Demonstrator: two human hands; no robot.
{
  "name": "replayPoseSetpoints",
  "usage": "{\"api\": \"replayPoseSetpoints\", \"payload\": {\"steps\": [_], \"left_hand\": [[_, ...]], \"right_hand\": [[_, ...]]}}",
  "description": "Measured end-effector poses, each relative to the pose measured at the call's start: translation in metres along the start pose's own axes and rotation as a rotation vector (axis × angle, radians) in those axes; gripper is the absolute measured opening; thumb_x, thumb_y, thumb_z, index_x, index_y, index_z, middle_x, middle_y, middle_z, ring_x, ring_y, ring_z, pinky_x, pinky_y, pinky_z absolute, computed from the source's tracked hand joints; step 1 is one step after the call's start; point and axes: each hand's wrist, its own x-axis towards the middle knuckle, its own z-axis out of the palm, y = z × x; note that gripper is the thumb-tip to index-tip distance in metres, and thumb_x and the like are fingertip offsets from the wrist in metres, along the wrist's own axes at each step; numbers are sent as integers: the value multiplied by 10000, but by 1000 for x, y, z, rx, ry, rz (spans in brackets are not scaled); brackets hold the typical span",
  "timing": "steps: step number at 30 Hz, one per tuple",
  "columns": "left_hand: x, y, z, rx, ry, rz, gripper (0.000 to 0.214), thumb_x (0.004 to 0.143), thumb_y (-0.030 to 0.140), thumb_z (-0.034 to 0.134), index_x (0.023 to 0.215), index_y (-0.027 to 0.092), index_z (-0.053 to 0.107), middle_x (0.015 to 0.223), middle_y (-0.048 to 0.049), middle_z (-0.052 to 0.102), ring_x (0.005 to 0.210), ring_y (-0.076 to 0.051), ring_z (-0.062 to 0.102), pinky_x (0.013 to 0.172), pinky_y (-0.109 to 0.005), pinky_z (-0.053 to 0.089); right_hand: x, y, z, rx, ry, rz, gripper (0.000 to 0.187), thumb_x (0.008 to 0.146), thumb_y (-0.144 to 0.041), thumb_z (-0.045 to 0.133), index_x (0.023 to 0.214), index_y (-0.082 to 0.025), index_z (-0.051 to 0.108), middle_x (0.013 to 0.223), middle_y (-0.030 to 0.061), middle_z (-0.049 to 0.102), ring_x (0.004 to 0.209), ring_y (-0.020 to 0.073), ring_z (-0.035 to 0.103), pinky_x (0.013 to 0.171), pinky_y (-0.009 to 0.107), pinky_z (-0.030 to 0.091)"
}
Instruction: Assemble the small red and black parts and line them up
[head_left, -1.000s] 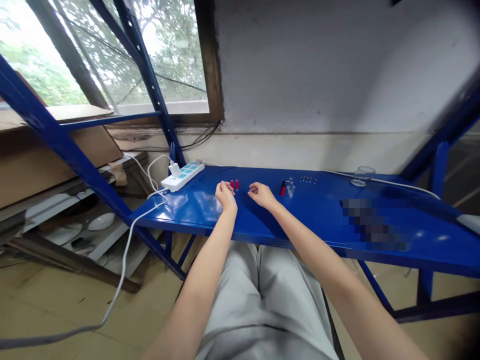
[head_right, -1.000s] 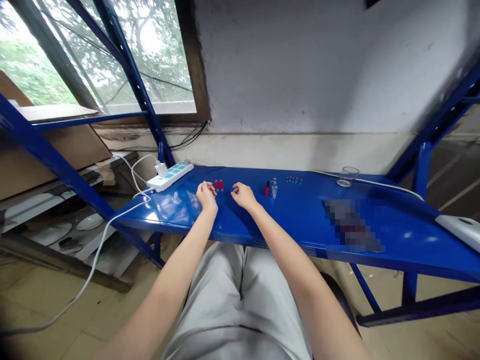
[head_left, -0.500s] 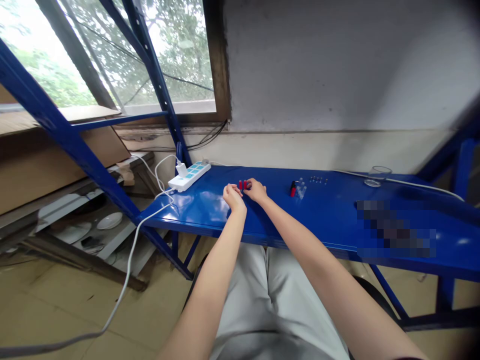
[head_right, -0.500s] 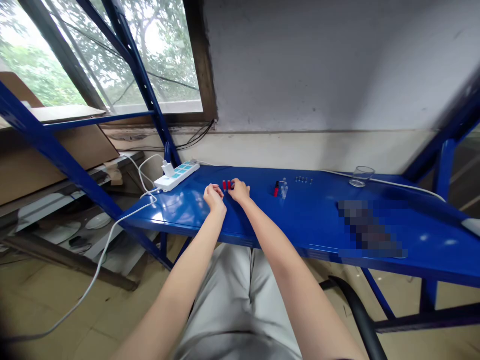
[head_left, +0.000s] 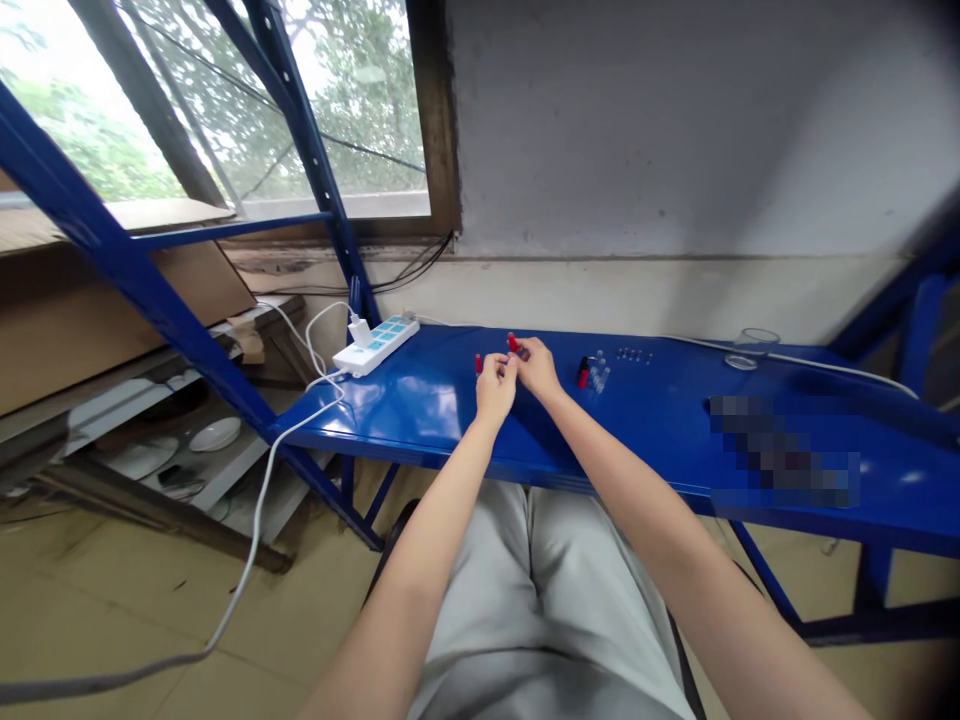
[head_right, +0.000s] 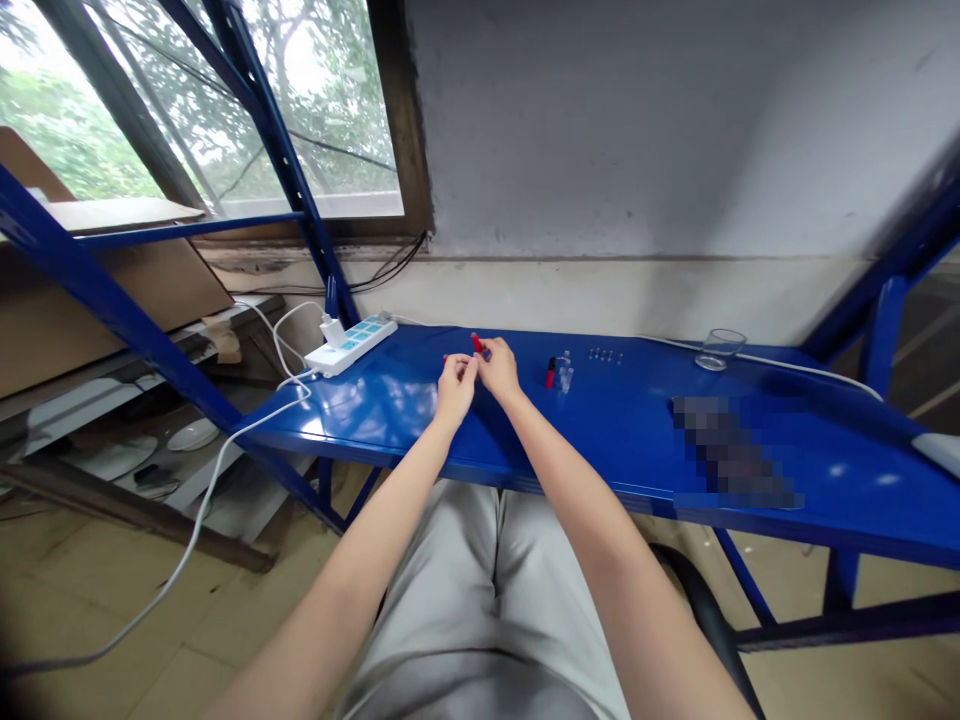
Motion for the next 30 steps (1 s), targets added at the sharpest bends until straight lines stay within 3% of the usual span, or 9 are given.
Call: {"api": "replayPoseSetpoints", "payload": {"steps": [5,10,16,21,23,26,30], "left_hand": [[-5,1,2,31,-78,162,364,823,329,526,1165,215,478,772,9,611,562,-73,505,634,-196,415],[-2,-4,2,-35,-132,180,191,845,272,478,988,210,588,879,-28,641,556,-67,532,575,-180,432],[2,-8,4,-166,-103,108,185,854,275,460,985,187,555,799,-18,626,413,-40,481,442,-173,408],[2,-6,4,-278,-156,100,168,847,286,479,949,175,553,795,-20,621,389,-35,487,422,-181,415],[2,-5,4,-294,-185,91,180,846,305,485,943,169,551,785,-21,621,392,-37,493,421,-181,419],[1,-5,4,-289,-201,72,205,850,336,481,936,161,545,767,-20,625,399,-38,501,427,-175,425],[1,-6,5,-294,-224,64,199,845,338,489,921,159,532,738,-10,624,392,-46,509,423,-181,426]], "right_hand": [[-21,2,-26,-175,103,-146,359,831,-213,390,1103,-206,625,1008,91,544,850,178,535,762,315,436],[-39,6,-27,-278,85,-219,350,860,-213,359,1064,-216,644,1010,98,532,936,206,514,803,345,423],[-45,1,-32,-143,136,-110,373,908,-263,261,1120,-180,556,1071,113,548,952,185,536,808,290,416],[-46,-3,-34,-85,24,115,428,925,-429,182,896,-205,546,802,58,612,765,168,578,709,253,405],[-46,-3,-33,-66,-18,117,443,916,-470,193,796,-211,532,698,35,588,678,157,561,661,243,394],[-45,-3,-33,-8,22,95,450,901,-506,230,719,-207,512,638,18,555,632,143,528,625,235,388],[-42,0,-30,88,-5,124,525,888,-559,170,776,-198,534,617,17,540,596,137,504,574,236,393]]}}
